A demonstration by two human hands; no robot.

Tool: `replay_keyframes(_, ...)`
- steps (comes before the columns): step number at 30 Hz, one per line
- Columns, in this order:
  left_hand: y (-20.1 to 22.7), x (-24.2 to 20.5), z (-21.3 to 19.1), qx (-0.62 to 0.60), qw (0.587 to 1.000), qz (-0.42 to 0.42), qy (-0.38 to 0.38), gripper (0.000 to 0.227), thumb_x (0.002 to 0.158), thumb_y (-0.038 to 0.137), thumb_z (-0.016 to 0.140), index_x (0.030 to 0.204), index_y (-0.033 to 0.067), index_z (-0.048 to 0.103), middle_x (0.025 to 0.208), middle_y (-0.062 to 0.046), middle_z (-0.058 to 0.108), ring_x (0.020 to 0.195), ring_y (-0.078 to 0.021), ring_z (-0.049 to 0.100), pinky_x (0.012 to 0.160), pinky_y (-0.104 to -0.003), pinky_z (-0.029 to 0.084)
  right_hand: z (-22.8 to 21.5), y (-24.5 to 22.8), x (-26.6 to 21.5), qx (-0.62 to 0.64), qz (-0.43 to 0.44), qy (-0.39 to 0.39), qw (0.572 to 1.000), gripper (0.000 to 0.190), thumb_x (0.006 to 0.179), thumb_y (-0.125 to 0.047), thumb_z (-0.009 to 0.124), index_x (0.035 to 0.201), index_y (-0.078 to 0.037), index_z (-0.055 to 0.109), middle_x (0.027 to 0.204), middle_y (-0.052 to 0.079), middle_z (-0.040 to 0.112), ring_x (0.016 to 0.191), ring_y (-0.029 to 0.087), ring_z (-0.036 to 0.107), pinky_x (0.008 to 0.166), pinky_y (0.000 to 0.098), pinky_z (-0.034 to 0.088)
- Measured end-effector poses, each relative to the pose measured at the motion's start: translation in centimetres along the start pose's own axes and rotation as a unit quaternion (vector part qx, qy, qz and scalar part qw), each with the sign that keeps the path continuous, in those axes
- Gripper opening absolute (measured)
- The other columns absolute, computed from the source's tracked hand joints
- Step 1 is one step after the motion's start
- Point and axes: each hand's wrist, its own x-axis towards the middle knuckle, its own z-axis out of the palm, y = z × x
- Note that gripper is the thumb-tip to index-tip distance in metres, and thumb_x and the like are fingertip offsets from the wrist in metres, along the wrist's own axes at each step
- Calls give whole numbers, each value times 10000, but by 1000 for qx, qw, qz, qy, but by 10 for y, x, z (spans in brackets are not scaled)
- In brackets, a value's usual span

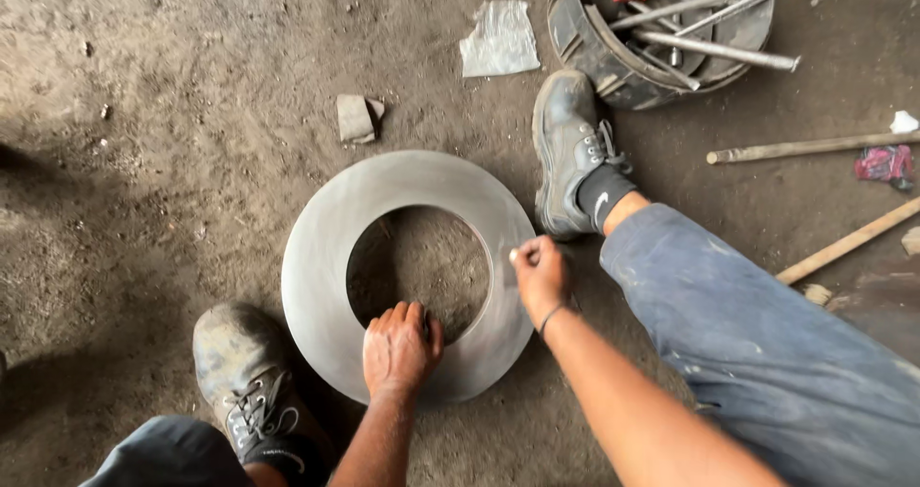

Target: The person sands the surface of a circular brake rotor by hand using a piece of sandpaper, rotating the object to reach different sections.

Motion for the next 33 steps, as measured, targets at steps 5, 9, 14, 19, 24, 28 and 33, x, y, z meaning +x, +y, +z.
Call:
replay_keyframes(5,-2,-3,-1,-2,1000,-4,-3,216,883,279,656,820,73,638,821,-114,648,819,-285,662,803,-422,501,-6,-9,-17,11,-138,8,990,156,859,-133,774,877,-99,623,757,29,671,685,177,621,635,341,511)
replay_keyframes(9,2,-2,-4,9,1000,-10,-25,233,879,302,652,821,76,637,819,-111,645,828,-278,661,800,-426,500,-16,-2,-125,-40,-46,-45,997,147,834,-147,769,837,-115,625,760,23,640,694,159,617,586,345,516)
replay_keyframes(14,0,-2,-1,18,998,-26,-54,237,913,302,640,835,78,634,822,-105,644,813,-260,663,805,-421,502,-8,1,-132,-13,-9,-25,1000,182,847,-212,777,879,-109,629,683,38,627,623,180,606,591,350,500)
replay_keyframes(19,-3,-7,3,8,1000,-2,-6,220,870,291,657,809,81,632,815,-103,648,814,-278,661,784,-421,498,1,-7,-45,-43,-52,3,998,212,843,-229,807,874,-102,639,707,39,666,624,201,633,594,369,495)
replay_keyframes(24,-3,-3,1,11,1000,-10,-19,224,885,286,654,804,78,629,807,-112,642,800,-279,661,788,-424,496,8,-25,11,45,87,-66,993,182,860,-229,769,884,-125,623,757,31,672,655,185,653,576,371,565)
replay_keyframes(28,-2,-3,1,10,1000,-4,-5,229,876,290,659,800,75,633,810,-116,644,813,-286,662,787,-427,498,6,-10,-39,0,-93,3,996,197,835,-195,804,869,-98,636,732,35,664,657,190,630,614,351,513)
replay_keyframes(33,-1,-7,-1,6,1000,-8,-5,224,874,284,663,792,78,635,810,-112,647,820,-283,664,799,-428,501,-3,6,-133,-55,5,-46,997,196,868,-241,774,891,-111,630,691,47,652,623,189,622,610,353,506)
